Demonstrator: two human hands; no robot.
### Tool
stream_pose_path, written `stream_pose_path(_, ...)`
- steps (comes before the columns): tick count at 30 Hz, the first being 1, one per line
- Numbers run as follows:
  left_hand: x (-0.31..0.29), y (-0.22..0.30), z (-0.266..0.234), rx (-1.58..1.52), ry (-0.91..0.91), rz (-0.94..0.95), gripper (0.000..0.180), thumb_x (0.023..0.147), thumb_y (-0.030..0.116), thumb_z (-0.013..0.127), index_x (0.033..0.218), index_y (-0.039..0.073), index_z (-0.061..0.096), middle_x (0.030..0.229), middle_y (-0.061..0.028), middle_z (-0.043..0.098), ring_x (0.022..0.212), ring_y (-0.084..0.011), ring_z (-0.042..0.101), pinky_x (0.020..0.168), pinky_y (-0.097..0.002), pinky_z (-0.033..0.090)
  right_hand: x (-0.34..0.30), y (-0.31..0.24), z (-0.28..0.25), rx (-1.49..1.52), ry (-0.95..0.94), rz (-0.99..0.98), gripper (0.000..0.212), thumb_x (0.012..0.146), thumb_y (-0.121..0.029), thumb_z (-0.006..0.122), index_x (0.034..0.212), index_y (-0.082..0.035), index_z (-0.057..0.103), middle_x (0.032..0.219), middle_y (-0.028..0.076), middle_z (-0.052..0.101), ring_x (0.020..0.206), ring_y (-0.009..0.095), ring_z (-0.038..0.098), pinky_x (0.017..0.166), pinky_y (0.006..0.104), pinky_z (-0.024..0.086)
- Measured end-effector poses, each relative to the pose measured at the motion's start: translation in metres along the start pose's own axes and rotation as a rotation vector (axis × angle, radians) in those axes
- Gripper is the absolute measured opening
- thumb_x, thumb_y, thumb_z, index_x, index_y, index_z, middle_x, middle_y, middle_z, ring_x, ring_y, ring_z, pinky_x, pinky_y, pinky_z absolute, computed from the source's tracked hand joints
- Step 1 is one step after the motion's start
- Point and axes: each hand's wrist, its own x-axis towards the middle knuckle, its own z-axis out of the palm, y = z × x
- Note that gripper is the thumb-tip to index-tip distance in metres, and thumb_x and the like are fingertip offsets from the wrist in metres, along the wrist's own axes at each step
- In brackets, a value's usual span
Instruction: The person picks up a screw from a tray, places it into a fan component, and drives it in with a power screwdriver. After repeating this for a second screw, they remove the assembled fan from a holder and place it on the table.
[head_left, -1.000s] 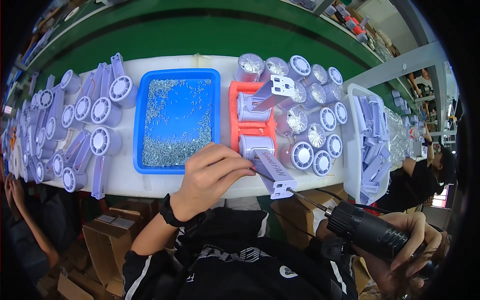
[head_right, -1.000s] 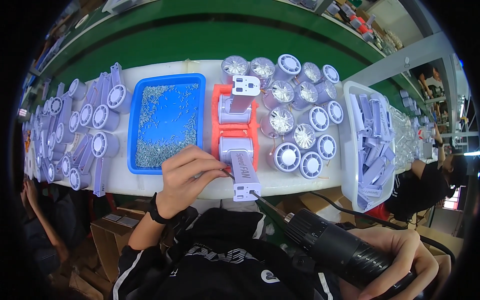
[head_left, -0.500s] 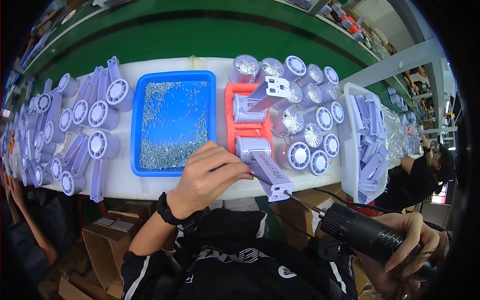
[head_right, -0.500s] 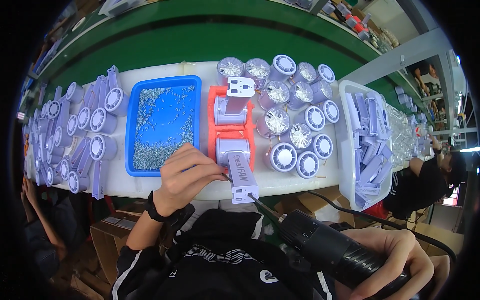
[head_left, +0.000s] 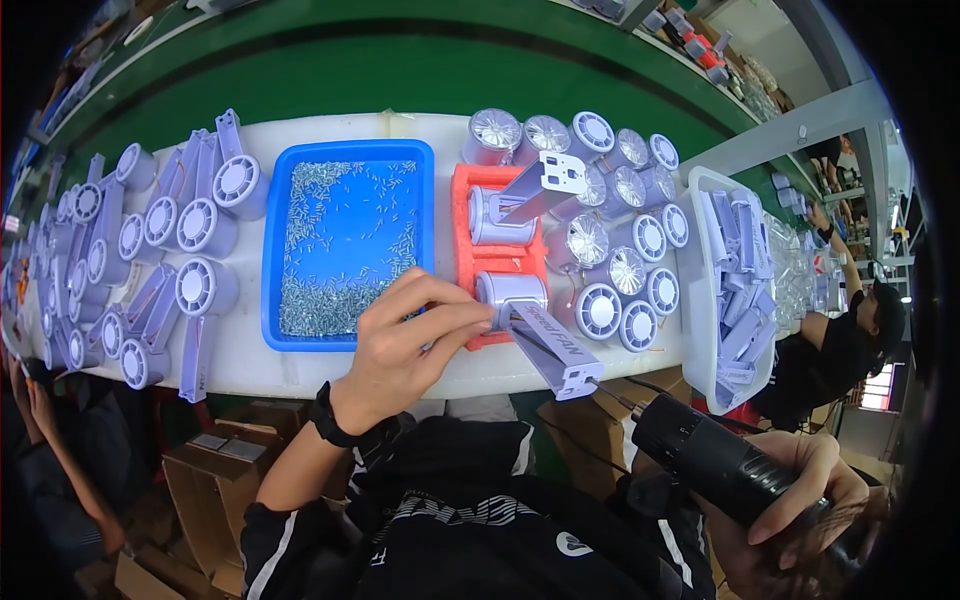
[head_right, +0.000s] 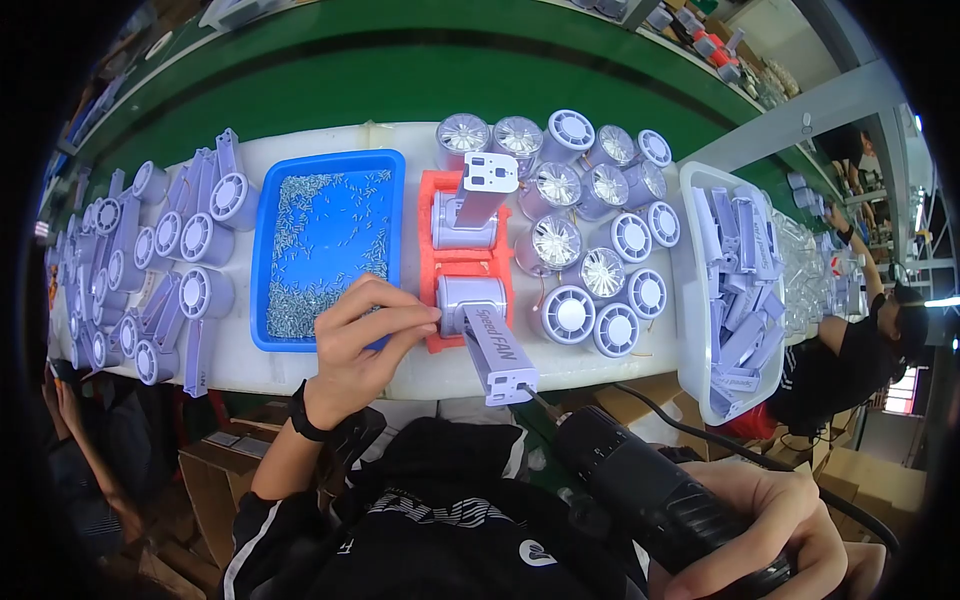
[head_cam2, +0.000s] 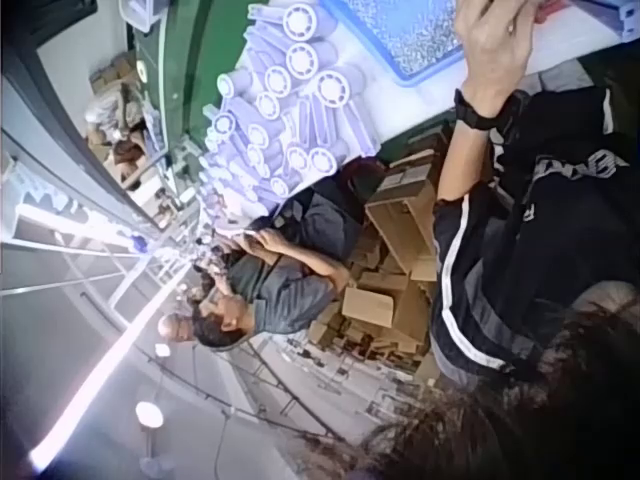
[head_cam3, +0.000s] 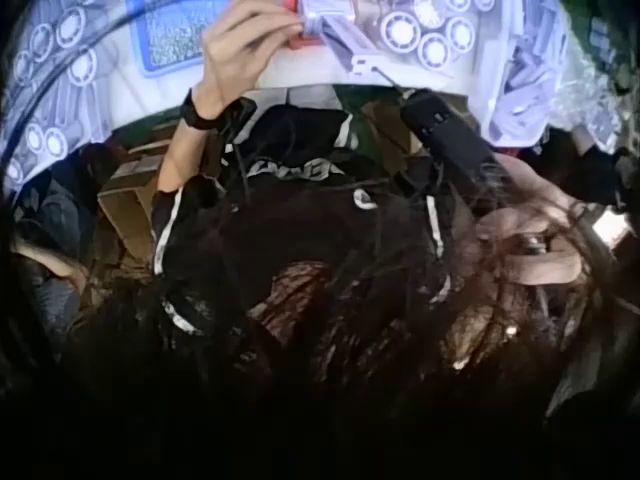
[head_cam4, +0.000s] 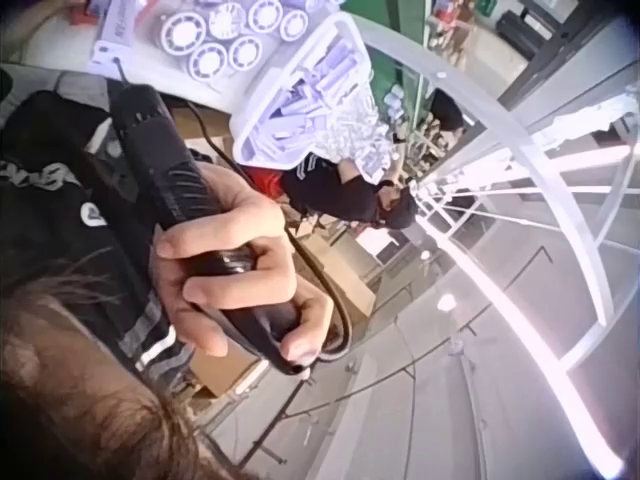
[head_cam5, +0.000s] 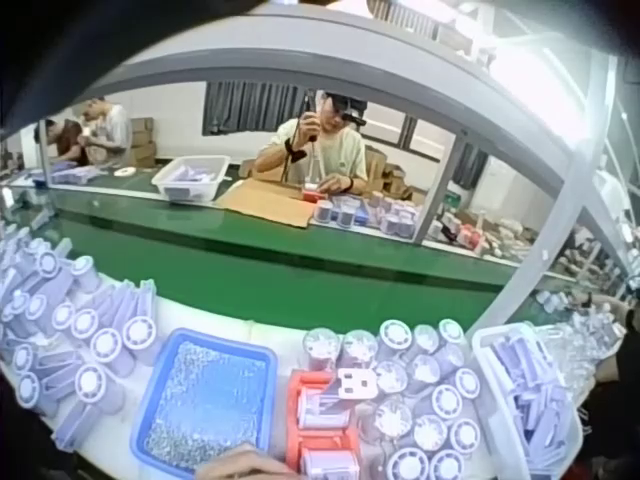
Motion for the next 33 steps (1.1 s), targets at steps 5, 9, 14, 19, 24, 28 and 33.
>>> stream_pose_path(5, -0.002, 0.004, 0.0, -0.007, -0.014, -0.047, 0.024, 0.075, -0.004, 0.079, 0.099, 0.003, 0.078, 0.09, -0.0063, 0.07, 0.078, -0.0219, 0.064, 0.066, -0.0332, 0.05, -0.008, -0.001, -0.007, 0.152, -0.047, 0.009, 0.043, 0.102, -0.053, 0.054, 0.135, -0.026, 0.061, 0.145, 0.002, 0.053, 0.139, 0.023, 0.044, 0.118, 0.0524, 0.032)
stream_pose_path(9, -0.001, 0.004, 0.0, -0.008, -0.041, -0.048, 0.024, 0.076, -0.004, 0.079, 0.099, 0.003, 0.078, 0.09, -0.0065, 0.069, 0.077, -0.0224, 0.064, 0.066, -0.0342, 0.051, -0.011, -0.003, -0.012, 0.297, -0.115, 0.057, 0.047, 0.103, -0.058, 0.052, 0.141, -0.032, 0.061, 0.154, 0.002, 0.049, 0.148, 0.027, 0.038, 0.124, 0.0578, 0.028)
stream_pose_path(14, -0.002, 0.001, 0.0, -0.016, -0.104, -0.009, 0.025, 0.075, -0.004, 0.081, 0.1, 0.003, 0.079, 0.084, -0.0067, 0.07, 0.073, -0.0215, 0.064, 0.063, -0.0325, 0.049, -0.005, 0.007, 0.007, 0.1, -0.025, 0.022, 0.039, 0.102, -0.052, 0.057, 0.133, -0.029, 0.066, 0.14, 0.0, 0.057, 0.129, 0.024, 0.056, 0.119, 0.0546, 0.036)
stream_pose_path(19, -0.003, 0.008, 0.001, -0.023, -0.097, -0.103, 0.027, 0.075, -0.003, 0.082, 0.101, 0.003, 0.079, 0.082, -0.0072, 0.069, 0.073, -0.0219, 0.063, 0.063, -0.0335, 0.05, 0.019, 0.031, 0.016, 0.504, -0.411, 0.341, 0.023, 0.104, -0.037, 0.061, 0.122, -0.024, 0.067, 0.112, -0.004, 0.054, 0.084, 0.013, 0.062, 0.097, 0.0417, 0.048)
stream_pose_path(24, 0.0, 0.01, 0.003, -0.049, -0.133, -0.093, 0.021, 0.08, 0.004, 0.081, 0.1, 0.0, 0.075, 0.082, -0.0088, 0.065, 0.074, -0.0254, 0.062, 0.065, -0.037, 0.051, 0.021, 0.024, 0.016, 0.435, -0.314, 0.297, 0.018, 0.106, -0.027, 0.057, 0.121, -0.023, 0.067, 0.108, -0.005, 0.05, 0.068, 0.01, 0.055, 0.081, 0.033, 0.047)
stream_pose_path(28, 0.0, 0.009, 0.004, -0.049, -0.129, -0.085, 0.019, 0.08, 0.004, 0.081, 0.097, 0.0, 0.075, 0.082, -0.0083, 0.065, 0.074, -0.0252, 0.062, 0.065, -0.037, 0.05, 0.015, 0.038, 0.064, 0.174, -0.079, 0.232, 0.031, 0.1, -0.017, 0.066, 0.128, -0.01, 0.055, 0.089, -0.002, 0.054, 0.063, 0.007, 0.057, 0.058, 0.0258, 0.052)
stream_pose_path(33, -0.001, 0.009, 0.003, -0.062, -0.113, -0.074, 0.016, 0.079, 0.004, 0.081, 0.094, 0.0, 0.075, 0.082, -0.008, 0.065, 0.074, -0.0254, 0.062, 0.064, -0.0373, 0.05, 0.017, 0.004, 0.003, 0.274, -0.255, 0.233, 0.024, 0.106, -0.024, 0.057, 0.129, -0.021, 0.063, 0.106, -0.004, 0.051, 0.07, 0.012, 0.06, 0.076, 0.0329, 0.05)
